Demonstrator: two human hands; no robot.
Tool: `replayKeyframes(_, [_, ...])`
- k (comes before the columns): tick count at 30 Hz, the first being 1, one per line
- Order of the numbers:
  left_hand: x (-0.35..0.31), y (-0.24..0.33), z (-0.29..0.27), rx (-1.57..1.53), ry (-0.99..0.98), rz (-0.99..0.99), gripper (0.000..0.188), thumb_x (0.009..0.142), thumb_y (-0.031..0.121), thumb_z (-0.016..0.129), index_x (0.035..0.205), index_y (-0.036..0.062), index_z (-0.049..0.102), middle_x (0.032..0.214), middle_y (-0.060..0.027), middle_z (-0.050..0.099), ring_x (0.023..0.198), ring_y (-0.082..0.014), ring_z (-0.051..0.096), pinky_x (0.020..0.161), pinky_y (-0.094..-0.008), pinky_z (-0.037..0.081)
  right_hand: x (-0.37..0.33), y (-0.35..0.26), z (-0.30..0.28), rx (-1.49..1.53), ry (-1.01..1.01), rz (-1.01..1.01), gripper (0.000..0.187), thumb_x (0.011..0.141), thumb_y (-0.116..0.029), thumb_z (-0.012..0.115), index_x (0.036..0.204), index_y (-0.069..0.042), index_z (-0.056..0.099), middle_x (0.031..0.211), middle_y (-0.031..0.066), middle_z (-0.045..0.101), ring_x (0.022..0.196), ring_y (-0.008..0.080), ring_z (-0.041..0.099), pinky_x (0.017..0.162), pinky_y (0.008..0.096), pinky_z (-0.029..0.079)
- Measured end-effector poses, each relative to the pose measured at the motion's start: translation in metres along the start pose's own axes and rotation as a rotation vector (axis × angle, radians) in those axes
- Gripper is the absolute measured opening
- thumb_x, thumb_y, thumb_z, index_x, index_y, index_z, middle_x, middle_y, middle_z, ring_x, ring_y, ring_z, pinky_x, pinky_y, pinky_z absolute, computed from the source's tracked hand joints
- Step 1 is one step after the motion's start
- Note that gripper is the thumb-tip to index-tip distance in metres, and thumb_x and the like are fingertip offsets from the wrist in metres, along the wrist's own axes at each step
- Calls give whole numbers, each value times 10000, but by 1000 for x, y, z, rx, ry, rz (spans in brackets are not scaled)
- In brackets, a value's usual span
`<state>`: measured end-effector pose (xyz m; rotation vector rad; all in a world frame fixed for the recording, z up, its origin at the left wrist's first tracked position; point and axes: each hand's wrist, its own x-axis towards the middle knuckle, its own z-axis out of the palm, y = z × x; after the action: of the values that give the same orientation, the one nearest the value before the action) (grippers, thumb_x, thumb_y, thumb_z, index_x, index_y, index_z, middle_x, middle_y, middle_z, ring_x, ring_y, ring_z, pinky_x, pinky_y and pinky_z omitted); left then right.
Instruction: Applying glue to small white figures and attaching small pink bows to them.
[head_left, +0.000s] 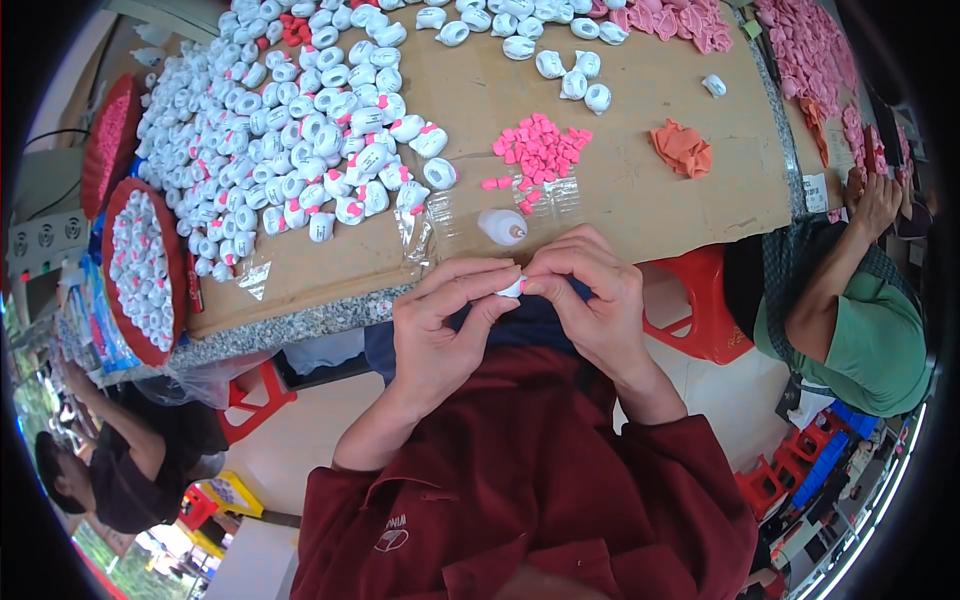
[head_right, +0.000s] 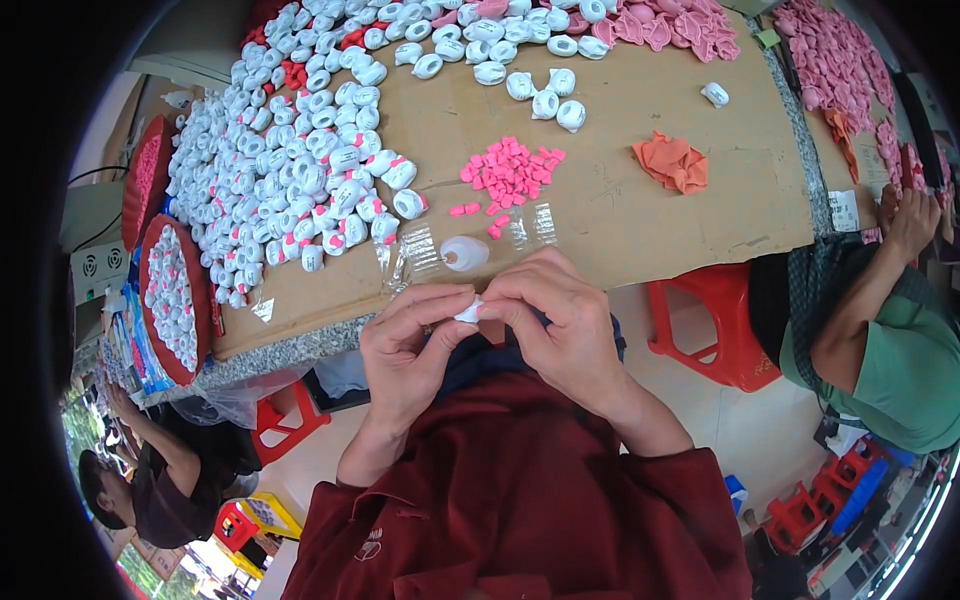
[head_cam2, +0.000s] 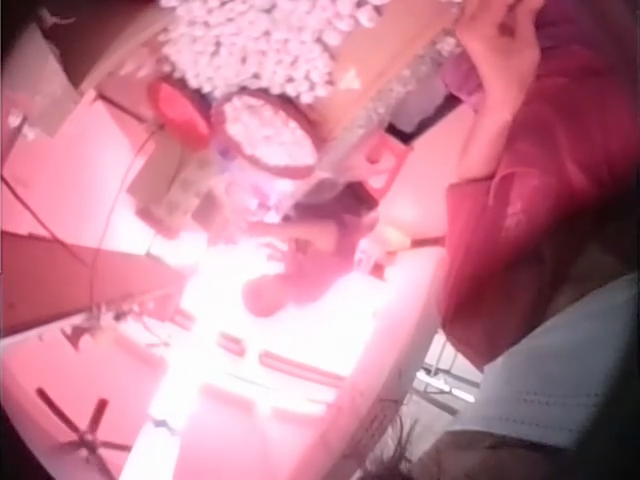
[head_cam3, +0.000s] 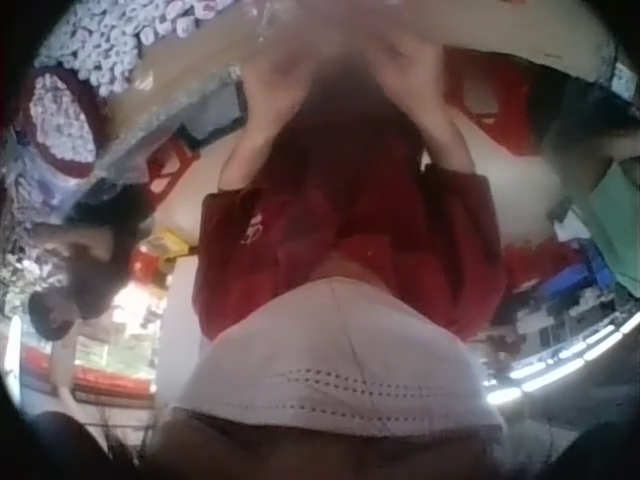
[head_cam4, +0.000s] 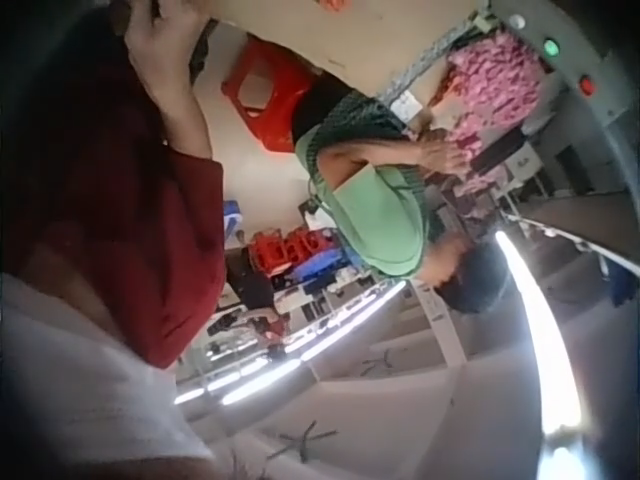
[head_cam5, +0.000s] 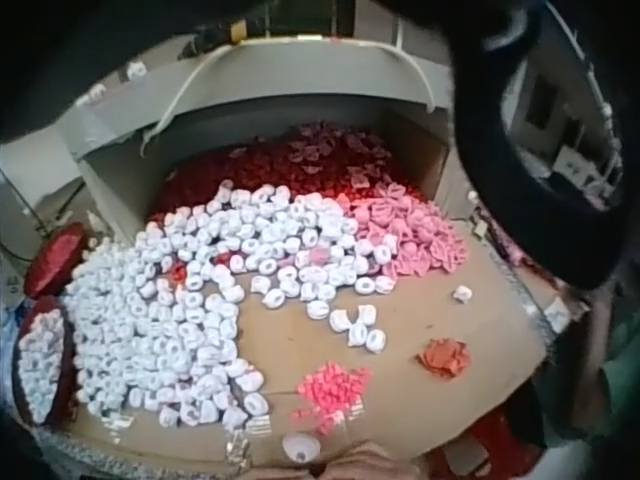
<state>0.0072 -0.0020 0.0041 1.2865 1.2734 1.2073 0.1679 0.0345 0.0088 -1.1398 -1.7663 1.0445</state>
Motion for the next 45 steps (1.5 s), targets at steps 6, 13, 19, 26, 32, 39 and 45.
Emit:
replayKeyframes(6, [4, 17, -12, 85, -43, -30, 218, 713, -66, 651, 916, 10, 653, 952, -115, 621, 862, -178, 603, 748, -263, 489, 5, -2, -5, 24, -31, -23, 92, 687, -3, 666, 772, -15, 631, 715, 52, 617, 710, 186, 554, 659, 284, 439])
replayKeyframes(13, [55, 17, -55, 446, 273, 208, 298, 756, -10, 639, 1050, 20, 604, 1138, -123, 542, 1089, -202, 497, 909, -303, 400, 55, 17, -21, -422, 47, -284, 199, 734, 7, 589, 920, -51, 628, 960, 74, 603, 927, 247, 527, 785, 340, 426])
replayKeyframes(19, [63, 20, -56, 478, 367, 221, 280, 773, -15, 615, 1050, 25, 608, 1167, -125, 521, 1123, -212, 468, 942, -323, 370, 81, 21, -24, -517, -204, -395, 228, 746, -71, 602, 972, -88, 623, 1089, 62, 560, 1092, 255, 463, 899, 372, 379])
replayKeyframes(26, [55, 14, -55, 561, 348, 292, 205, 739, -5, 630, 934, 48, 660, 1031, -78, 602, 1024, -230, 518, 894, -338, 388, 61, 15, -55, -600, -405, -344, 226, 693, -68, 620, 918, -77, 635, 1056, 60, 574, 1048, 254, 501, 874, 366, 401])
replayKeyframes(32, [64, 19, -47, 611, 334, 341, 178, 745, -8, 627, 911, 44, 662, 1002, -79, 608, 1012, -241, 524, 874, -340, 398, 87, 17, -22, -458, -317, -484, 242, 652, -13, 602, 889, -55, 626, 1032, 54, 576, 1051, 228, 505, 860, 347, 416])
replayKeyframes(39, [64, 21, -57, 661, 330, 368, 176, 741, -14, 630, 905, 41, 662, 971, -82, 614, 985, -241, 537, 861, -336, 405, 74, 12, -48, -533, -559, -363, 345, 619, -6, 612, 960, -58, 603, 1031, 56, 577, 1070, 236, 489, 866, 346, 415])
replayKeyframes(45, [116, 25, -42, 766, 163, 419, 147, 772, 32, 610, 912, 11, 649, 886, -105, 633, 866, -210, 577, 764, -290, 440, 47, -2, -30, -414, -217, -309, 335, 634, -163, 722, 944, -81, 626, 1040, 50, 590, 1004, 224, 509, 886, 373, 336])
